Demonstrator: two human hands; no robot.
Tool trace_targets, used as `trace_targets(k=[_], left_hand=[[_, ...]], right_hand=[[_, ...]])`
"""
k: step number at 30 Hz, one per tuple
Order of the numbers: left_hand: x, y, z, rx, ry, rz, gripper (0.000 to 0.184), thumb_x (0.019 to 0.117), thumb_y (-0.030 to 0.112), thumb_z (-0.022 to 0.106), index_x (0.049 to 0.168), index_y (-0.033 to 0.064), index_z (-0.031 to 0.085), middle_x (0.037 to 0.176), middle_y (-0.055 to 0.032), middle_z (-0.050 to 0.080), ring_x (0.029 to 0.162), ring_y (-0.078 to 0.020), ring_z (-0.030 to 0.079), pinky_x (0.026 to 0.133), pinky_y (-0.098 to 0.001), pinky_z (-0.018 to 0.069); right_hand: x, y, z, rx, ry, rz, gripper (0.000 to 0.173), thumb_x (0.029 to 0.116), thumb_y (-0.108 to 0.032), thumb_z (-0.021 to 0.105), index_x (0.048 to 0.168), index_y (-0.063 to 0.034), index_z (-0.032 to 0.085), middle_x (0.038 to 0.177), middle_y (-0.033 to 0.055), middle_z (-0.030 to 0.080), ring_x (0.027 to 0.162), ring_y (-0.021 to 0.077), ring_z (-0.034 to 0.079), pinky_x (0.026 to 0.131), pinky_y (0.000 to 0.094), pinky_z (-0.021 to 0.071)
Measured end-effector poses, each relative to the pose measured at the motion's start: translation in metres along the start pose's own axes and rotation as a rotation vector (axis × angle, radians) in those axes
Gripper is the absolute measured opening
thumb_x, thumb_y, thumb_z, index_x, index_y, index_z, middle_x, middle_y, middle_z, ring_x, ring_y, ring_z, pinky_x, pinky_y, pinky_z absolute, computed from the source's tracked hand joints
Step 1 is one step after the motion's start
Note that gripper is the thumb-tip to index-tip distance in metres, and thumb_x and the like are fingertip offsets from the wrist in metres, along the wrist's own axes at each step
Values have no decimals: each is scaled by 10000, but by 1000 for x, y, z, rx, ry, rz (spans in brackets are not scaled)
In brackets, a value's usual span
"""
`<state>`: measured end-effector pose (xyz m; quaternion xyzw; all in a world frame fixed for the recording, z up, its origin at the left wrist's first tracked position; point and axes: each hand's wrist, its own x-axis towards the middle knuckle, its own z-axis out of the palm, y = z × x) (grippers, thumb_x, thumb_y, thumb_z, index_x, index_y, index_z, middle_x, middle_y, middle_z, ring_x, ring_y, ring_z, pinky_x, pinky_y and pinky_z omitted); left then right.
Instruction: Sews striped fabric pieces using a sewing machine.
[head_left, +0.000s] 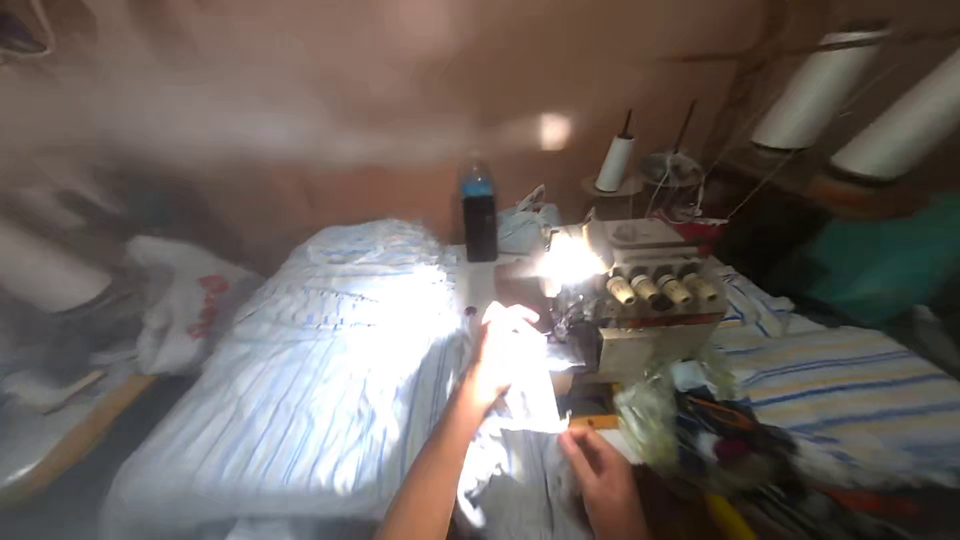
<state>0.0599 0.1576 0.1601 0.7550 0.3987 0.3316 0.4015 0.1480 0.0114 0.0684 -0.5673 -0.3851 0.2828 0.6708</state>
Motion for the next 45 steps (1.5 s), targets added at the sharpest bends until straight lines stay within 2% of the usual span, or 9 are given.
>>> trace_targets(k=[4,6,12,17,24,33,37,41,45], left_hand=[[-9,-19,27,429,296,395,160,861,144,674,912,10,744,948,-167,707,991,-364,653,920,-550,453],[-27,-15,40,641,327,377,219,875,143,639,957,-33,741,1028,-221,713,1036,-426,668,916,-611,471],[-50,-33,69,833,499,491,567,1027,446,411,740,81,735,816,-140,735,854,-351,720,813,-495,554],[-44,-37,80,757,384,586,657,1046,507,289,1187,65,754,1103,-115,761,932,-295,718,778,-430,529],[-38,-49,82,734,505,601,651,1067,496,286,943,59,753,903,-133,731,906,-280,694,855,-387,524],[-34,-36,84,687,452,561,488,1043,313,361,1086,9,741,1195,-137,734,1057,-252,715,936,-353,531],[-33,-19,61,543,214,343,430,964,178,459,1227,-87,675,1140,-224,714,1076,-352,692,935,-448,539],[-3,5,21,449,-206,125,535,985,117,573,1478,-57,464,1531,-219,473,1412,-356,456,1159,-511,327],[53,-24,17,355,-232,151,399,1013,134,547,1353,-74,570,1299,-242,633,1250,-359,573,1109,-463,392]], right_hand=[[-4,-1,-6,-37,9,40,128,950,-2,568,917,90,649,771,-21,627,694,-90,567,675,98,487],[-4,0,-9,-51,3,-6,130,942,9,567,913,106,648,789,-2,647,731,-89,584,717,96,494],[-4,7,-24,-105,-23,-109,141,936,7,584,900,130,642,807,31,656,782,-92,597,764,92,500],[-8,11,-35,-87,0,-98,126,950,9,567,903,103,637,822,-6,637,786,-91,591,756,98,506],[7,3,-35,-71,39,-73,92,940,23,550,899,65,621,789,-63,636,726,-108,582,703,96,508],[15,-4,-42,-116,104,-105,98,944,31,544,897,66,622,793,-83,640,738,-131,581,715,74,505],[16,-1,-33,-52,127,-85,91,944,30,535,902,43,615,775,-98,622,721,-117,584,700,88,515],[32,-3,-18,-60,170,-105,105,944,-25,566,868,9,630,702,-92,596,628,-108,554,609,82,490],[56,-5,-3,-107,243,-130,144,929,-57,596,790,-31,626,610,-105,512,521,-112,452,505,62,392]])
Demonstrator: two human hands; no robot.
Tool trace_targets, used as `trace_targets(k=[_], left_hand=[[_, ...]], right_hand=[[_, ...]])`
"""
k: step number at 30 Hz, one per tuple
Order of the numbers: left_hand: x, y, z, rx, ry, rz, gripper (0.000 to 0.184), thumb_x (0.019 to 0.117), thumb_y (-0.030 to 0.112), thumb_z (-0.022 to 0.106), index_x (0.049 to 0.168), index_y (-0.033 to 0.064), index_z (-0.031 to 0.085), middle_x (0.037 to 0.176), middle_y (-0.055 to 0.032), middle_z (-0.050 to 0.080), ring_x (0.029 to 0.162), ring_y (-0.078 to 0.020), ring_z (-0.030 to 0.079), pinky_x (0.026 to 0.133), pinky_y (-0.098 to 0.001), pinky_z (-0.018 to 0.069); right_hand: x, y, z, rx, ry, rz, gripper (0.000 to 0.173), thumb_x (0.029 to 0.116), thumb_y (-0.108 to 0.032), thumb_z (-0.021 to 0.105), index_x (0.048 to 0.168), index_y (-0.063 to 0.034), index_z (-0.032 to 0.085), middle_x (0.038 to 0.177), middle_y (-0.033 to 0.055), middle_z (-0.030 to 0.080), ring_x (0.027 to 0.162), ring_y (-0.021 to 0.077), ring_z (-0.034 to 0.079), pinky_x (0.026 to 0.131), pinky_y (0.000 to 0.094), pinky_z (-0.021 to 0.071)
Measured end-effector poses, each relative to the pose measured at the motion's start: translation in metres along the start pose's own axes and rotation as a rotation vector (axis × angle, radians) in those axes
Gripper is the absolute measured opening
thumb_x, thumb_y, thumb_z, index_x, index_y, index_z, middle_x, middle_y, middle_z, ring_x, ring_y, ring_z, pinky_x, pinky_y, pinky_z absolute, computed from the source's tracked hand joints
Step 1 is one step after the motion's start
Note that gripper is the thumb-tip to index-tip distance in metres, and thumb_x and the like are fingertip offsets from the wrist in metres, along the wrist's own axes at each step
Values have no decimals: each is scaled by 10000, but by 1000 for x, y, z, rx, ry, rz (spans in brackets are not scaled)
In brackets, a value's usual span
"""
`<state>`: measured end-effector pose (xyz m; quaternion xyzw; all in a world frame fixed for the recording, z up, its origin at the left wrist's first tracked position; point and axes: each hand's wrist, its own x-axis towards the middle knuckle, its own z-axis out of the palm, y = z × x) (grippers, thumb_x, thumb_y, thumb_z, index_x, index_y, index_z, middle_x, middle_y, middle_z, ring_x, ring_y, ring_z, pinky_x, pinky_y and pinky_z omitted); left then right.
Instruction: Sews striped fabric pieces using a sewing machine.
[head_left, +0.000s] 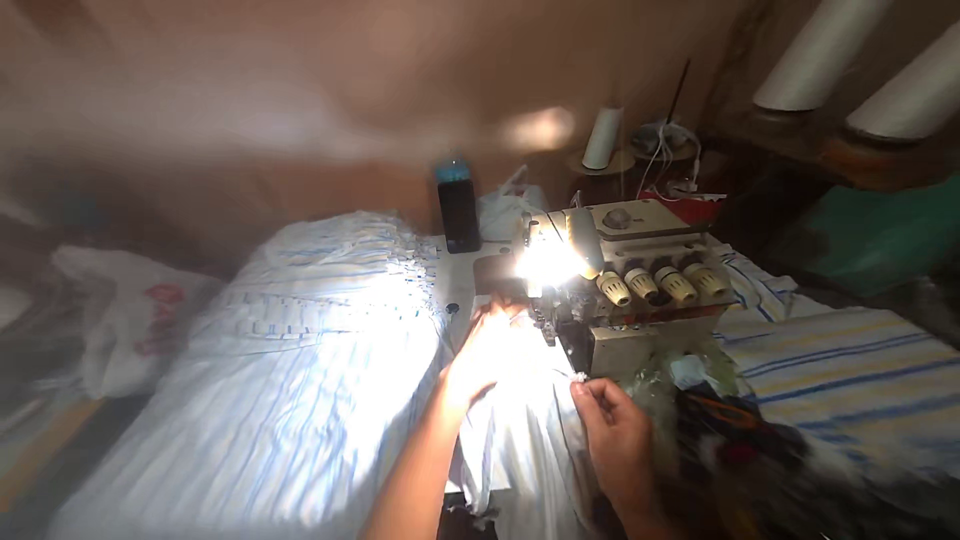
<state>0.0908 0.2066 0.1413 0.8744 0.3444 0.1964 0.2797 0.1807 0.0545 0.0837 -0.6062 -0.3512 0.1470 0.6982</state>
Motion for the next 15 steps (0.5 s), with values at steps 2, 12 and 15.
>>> trace_targets(k=[2,12,15], left_hand=[[23,-38,17,3,163,91,491,1014,217,544,1375,-115,514,1233,-244,673,1223,-375,610,1107,-509,409],[-169,8,16,-612,14,-456,1001,805,252,820,1508,-129,217,1137,-185,647,1030,-156,660,925,-341,542],[-168,13,-23,-477,-178,-375,278,831,164,806,999,13,643,742,78,666,664,28,629,659,-188,537]], right_hand=[[9,1,6,-27,36,-29,167,914,-47,624,747,-36,613,580,-101,488,494,-112,424,482,57,361],[22,2,1,-4,-29,-16,209,922,-72,638,715,-52,612,560,-108,447,482,-102,379,474,71,318],[17,-4,-9,40,-99,130,194,977,-53,611,786,-26,633,590,-77,498,508,-65,440,508,98,375]])
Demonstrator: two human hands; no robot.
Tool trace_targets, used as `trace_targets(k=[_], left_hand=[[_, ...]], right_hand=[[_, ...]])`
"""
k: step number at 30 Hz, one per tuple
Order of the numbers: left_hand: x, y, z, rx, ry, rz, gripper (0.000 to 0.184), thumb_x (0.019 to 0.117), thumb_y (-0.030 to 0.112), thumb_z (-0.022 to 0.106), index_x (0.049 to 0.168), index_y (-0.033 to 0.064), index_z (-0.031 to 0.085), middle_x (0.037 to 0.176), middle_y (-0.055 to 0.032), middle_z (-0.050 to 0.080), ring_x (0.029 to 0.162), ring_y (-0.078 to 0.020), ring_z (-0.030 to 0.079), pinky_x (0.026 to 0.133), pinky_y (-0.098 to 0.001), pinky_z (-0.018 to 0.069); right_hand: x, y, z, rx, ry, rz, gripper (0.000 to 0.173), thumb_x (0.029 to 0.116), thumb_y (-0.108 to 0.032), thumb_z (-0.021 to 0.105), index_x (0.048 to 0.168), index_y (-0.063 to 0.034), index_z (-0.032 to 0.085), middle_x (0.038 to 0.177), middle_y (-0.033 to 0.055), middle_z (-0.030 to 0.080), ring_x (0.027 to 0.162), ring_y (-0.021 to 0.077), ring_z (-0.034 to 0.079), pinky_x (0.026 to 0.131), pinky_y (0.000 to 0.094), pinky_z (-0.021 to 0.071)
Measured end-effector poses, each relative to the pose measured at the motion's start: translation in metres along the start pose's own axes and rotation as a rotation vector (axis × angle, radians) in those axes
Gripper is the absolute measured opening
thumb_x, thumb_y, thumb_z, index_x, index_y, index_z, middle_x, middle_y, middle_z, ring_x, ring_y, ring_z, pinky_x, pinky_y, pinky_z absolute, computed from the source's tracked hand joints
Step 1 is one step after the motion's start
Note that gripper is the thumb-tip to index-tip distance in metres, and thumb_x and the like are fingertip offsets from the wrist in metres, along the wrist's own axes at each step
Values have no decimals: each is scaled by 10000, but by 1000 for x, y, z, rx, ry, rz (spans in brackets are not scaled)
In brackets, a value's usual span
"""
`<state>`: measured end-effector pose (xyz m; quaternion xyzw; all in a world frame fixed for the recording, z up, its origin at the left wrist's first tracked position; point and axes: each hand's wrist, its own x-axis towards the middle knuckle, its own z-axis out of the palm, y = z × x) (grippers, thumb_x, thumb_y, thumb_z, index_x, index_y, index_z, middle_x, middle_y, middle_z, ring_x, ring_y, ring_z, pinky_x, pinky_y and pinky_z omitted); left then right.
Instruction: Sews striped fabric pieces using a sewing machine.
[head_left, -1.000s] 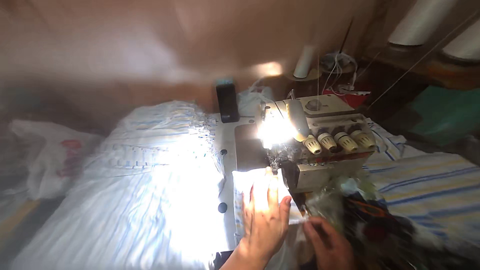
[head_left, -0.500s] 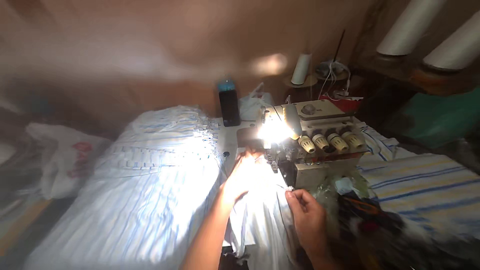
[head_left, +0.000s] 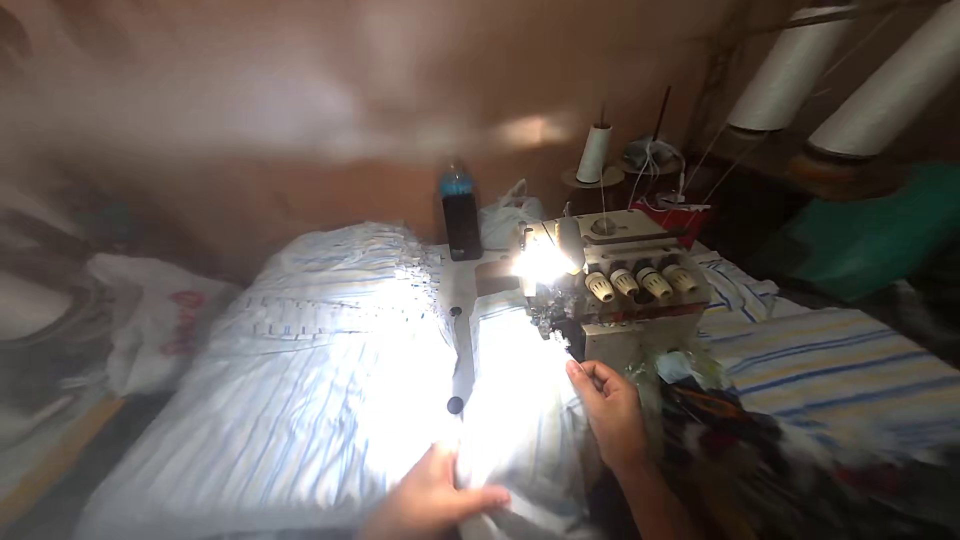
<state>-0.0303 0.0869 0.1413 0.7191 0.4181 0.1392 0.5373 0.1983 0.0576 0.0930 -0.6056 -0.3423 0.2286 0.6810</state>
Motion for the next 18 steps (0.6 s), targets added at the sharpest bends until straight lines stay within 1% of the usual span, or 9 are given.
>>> trace_targets(k=[1,2,5,7,9,12,14,17,18], left_hand=[[1,11,-12,99,107,57,201,815,148,798,879,29,649,668,88,606,586,44,560,579,-165,476],[2,23,-22,167,226,109,222,796,117,782,903,-3,629,683,47,566,586,19,513,571,-184,430],[7,42,-38,245,337,216,597,780,89,720,1324,-52,520,902,-54,633,718,-23,563,652,-205,462],[10,42,-44,294,360,246,688,759,71,726,1387,-53,477,1014,-125,672,829,-98,638,728,-278,521],[16,45,-59,321,381,268,732,766,-6,726,1429,-94,429,1226,-239,627,1081,-240,634,927,-404,513],[46,46,-78,270,520,335,507,876,-89,546,1376,-90,457,1262,-245,592,1124,-253,604,952,-398,496],[65,31,-72,324,678,305,451,989,8,557,1410,-93,433,1283,-280,593,1153,-312,623,977,-430,509],[50,3,-48,544,308,-83,901,835,208,819,1519,-114,329,1533,-364,349,1430,-490,345,1184,-553,264],[47,-7,-40,664,161,-130,854,821,329,834,1452,-99,448,1475,-338,444,1397,-465,401,1178,-543,279]], right_hand=[[-1,-2,-3,23,-16,48,198,990,-51,599,797,-24,634,604,-65,527,522,-51,478,524,110,410],[-3,-4,-5,40,-25,86,201,997,-48,591,802,-23,633,614,-54,542,533,-37,501,535,124,430],[-6,-6,-5,52,-10,102,200,999,-48,593,806,-19,637,624,-40,556,544,-25,520,541,132,445],[-6,-3,-3,52,14,86,201,992,-46,609,794,-14,633,616,-38,548,535,-22,509,537,137,442],[-5,-1,-1,50,29,74,240,993,-48,613,754,-22,606,593,-41,515,515,-18,477,520,140,415],[-3,-2,4,51,28,66,273,998,-39,609,728,-26,569,575,-36,489,496,-8,458,503,146,402],[-3,-4,6,46,19,71,257,993,-27,613,738,-13,576,575,-28,497,495,-7,463,502,145,407],[-5,-7,0,0,-24,84,164,981,-47,635,830,17,640,618,-15,543,536,-1,500,541,158,436],[-7,-9,-3,-10,-49,101,138,980,-57,644,873,26,665,642,-3,567,557,7,519,559,167,450]])
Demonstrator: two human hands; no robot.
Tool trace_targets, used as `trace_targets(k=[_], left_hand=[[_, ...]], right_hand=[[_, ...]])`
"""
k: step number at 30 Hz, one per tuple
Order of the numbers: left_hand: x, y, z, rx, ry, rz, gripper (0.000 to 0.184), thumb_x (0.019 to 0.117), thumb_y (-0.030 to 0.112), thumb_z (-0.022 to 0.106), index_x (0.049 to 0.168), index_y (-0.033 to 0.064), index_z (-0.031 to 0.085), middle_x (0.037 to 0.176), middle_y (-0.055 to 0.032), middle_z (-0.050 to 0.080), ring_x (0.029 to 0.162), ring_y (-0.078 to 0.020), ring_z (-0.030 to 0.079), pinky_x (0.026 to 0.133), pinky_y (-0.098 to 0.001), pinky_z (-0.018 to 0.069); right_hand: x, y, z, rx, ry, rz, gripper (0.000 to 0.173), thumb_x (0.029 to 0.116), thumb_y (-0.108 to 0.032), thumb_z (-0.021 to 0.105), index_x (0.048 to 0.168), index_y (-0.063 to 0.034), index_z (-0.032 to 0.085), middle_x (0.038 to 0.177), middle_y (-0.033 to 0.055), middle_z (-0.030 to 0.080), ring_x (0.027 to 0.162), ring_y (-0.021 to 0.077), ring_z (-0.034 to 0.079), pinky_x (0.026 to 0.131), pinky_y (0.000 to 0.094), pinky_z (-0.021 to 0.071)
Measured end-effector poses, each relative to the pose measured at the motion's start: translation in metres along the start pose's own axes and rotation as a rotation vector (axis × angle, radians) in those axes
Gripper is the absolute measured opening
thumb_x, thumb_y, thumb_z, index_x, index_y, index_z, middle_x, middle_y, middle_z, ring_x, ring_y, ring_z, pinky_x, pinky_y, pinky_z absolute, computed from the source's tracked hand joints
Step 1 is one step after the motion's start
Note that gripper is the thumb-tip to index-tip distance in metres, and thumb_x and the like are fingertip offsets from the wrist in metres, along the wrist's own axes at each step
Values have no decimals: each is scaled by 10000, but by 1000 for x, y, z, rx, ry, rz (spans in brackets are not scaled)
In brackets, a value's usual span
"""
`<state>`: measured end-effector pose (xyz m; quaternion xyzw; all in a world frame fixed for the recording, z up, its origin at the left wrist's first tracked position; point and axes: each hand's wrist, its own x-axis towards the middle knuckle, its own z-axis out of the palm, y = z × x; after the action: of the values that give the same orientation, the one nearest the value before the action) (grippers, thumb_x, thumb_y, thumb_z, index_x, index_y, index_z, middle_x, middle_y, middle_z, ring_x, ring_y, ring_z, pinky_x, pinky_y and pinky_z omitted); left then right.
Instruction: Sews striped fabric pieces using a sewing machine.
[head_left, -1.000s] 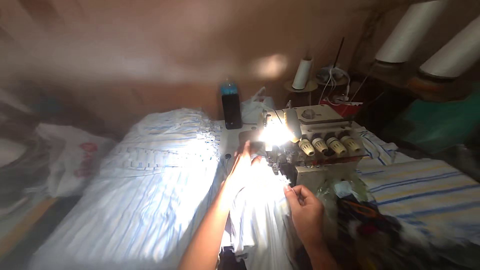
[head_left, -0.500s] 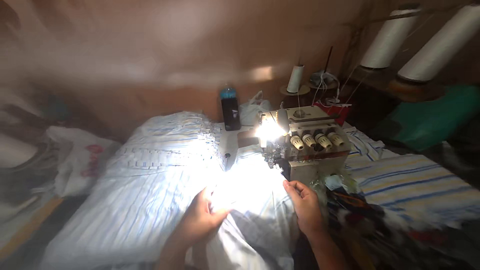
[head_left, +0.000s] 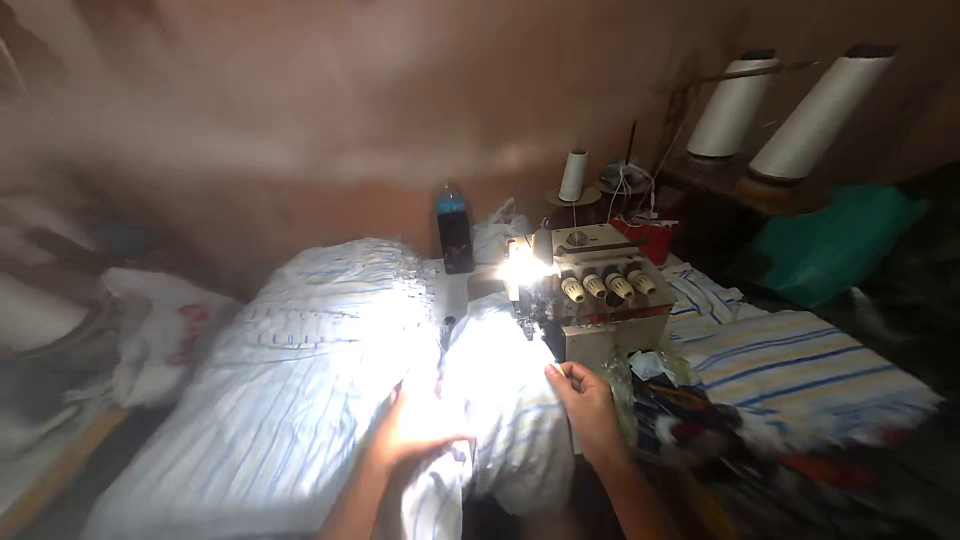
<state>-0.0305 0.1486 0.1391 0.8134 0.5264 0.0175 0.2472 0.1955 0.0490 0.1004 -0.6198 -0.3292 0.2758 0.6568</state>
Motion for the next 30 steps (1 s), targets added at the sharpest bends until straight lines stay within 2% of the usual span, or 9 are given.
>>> trace_targets(k=[3,5,7,11,15,19,22,26,30], left_hand=[[-13,-3,-6,53,-107,268,313,930,203,688,1001,-100,719,930,-255,692,900,-365,659,852,-521,493],[-29,11,-49,-90,22,437,160,856,56,653,868,-104,655,727,-161,612,660,-217,579,644,-406,466],[-29,22,-95,-69,233,486,231,865,4,652,1085,-65,661,858,-132,661,718,-170,616,672,-373,520],[2,40,-130,266,666,338,776,719,-9,888,1409,-19,532,1374,-332,521,1239,-573,494,950,-746,379],[-35,12,-86,100,694,582,826,714,297,835,1429,11,537,1506,-229,468,1377,-417,441,1088,-595,387],[-103,-43,21,-443,79,677,375,948,352,670,1080,1,660,958,-53,708,840,-22,650,743,-184,534],[-126,-71,104,-592,-624,463,354,988,179,620,1200,-104,617,1041,-201,701,926,-202,687,863,-365,551],[-133,-72,178,-525,-547,125,403,977,168,663,1266,-98,577,1151,-265,655,1015,-331,669,927,-469,533],[-127,-56,214,-1010,-388,-120,560,936,138,698,1385,-87,448,1261,-164,637,1128,-173,648,994,-328,527]], right_hand=[[-9,-5,-10,30,-70,95,117,990,-54,636,919,33,668,690,16,601,596,23,557,595,184,478],[-15,-7,-13,124,-115,164,95,1003,-27,591,959,29,653,736,22,633,632,32,603,621,196,520],[-26,-5,-12,235,-173,219,93,1005,-4,542,1033,18,629,800,20,661,685,42,644,662,215,561],[-47,8,5,362,-216,226,141,984,34,508,1070,3,614,844,9,677,737,33,660,694,206,562],[-67,27,10,355,-225,172,132,974,-8,558,1103,3,580,891,-12,668,815,21,662,783,212,568],[-101,49,-1,245,-337,202,278,907,-2,658,1174,50,604,963,10,732,867,9,701,812,192,587],[-132,79,-10,122,-400,286,268,886,4,702,1134,81,636,970,60,729,870,33,699,816,208,583],[-167,109,-28,43,-378,415,229,896,9,709,1108,83,665,945,75,737,863,37,701,830,214,581],[-188,116,-41,-4,-336,464,239,900,-2,708,1116,90,663,937,69,732,841,9,685,818,186,564]])
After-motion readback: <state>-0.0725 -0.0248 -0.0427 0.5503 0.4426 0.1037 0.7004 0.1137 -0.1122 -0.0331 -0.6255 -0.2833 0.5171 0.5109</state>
